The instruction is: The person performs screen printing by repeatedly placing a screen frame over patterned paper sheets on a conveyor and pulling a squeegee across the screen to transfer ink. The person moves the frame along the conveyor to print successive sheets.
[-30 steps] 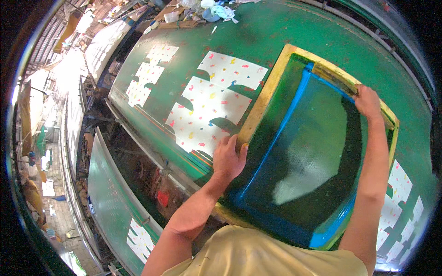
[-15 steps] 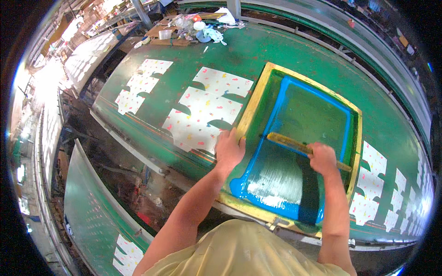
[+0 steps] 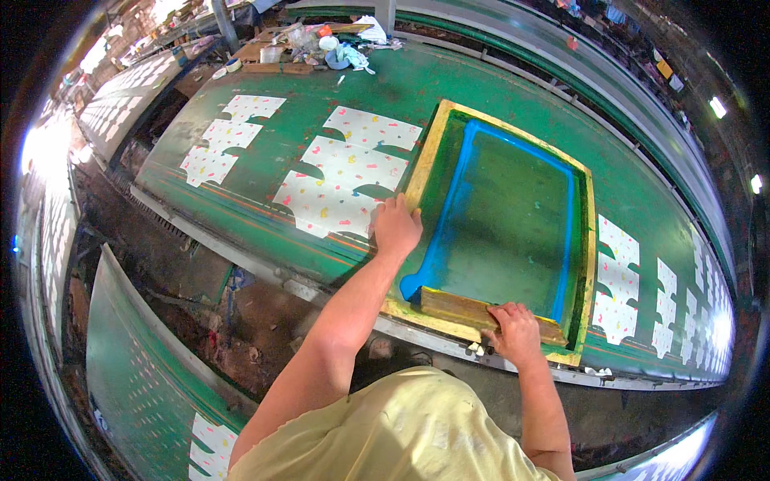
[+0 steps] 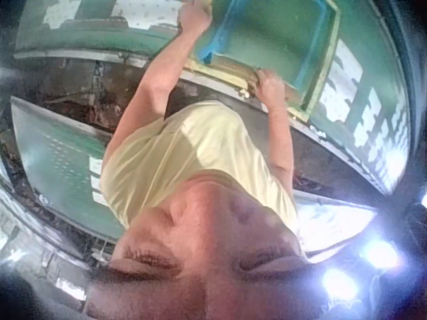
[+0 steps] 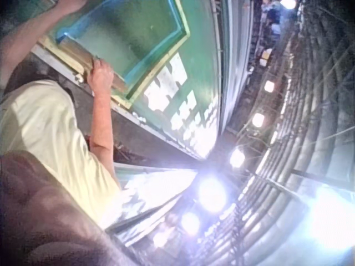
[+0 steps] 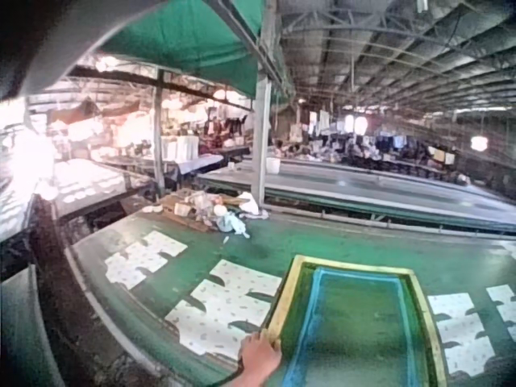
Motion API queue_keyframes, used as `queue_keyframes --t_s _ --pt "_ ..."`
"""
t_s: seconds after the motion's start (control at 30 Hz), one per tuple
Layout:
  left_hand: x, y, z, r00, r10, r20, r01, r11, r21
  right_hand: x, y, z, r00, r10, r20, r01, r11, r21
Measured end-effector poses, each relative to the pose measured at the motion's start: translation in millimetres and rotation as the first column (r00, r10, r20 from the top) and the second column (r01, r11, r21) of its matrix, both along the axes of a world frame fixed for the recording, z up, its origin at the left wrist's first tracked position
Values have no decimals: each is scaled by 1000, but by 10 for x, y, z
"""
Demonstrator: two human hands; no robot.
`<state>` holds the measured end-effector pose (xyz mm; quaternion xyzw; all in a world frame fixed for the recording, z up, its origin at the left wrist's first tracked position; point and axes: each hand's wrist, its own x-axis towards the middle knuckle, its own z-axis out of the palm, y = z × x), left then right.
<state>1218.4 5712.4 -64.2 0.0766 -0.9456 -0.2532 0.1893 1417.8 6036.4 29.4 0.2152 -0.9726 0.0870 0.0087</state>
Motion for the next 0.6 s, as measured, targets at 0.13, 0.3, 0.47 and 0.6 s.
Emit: queue_keyframes --t_s 0.13,0.3,0.47,0.6 --pt "38 48 57 997 44 65 -42 999 -33 222 -29 -106 999 22 -32 -23 999 -45" --pt "26 120 152 974 130 184 -116 990 -82 401 224 -170 993 90 -71 -96 992 -86" --pt "-47 194 77 957 228 178 -193 962 -193 578 1006 -105 986 161 -34 -158 864 -478" --pt "-20 253 -31 953 253 167 -189 926 -327 660 1832 -177 977 -141 -158 14 789 -614"
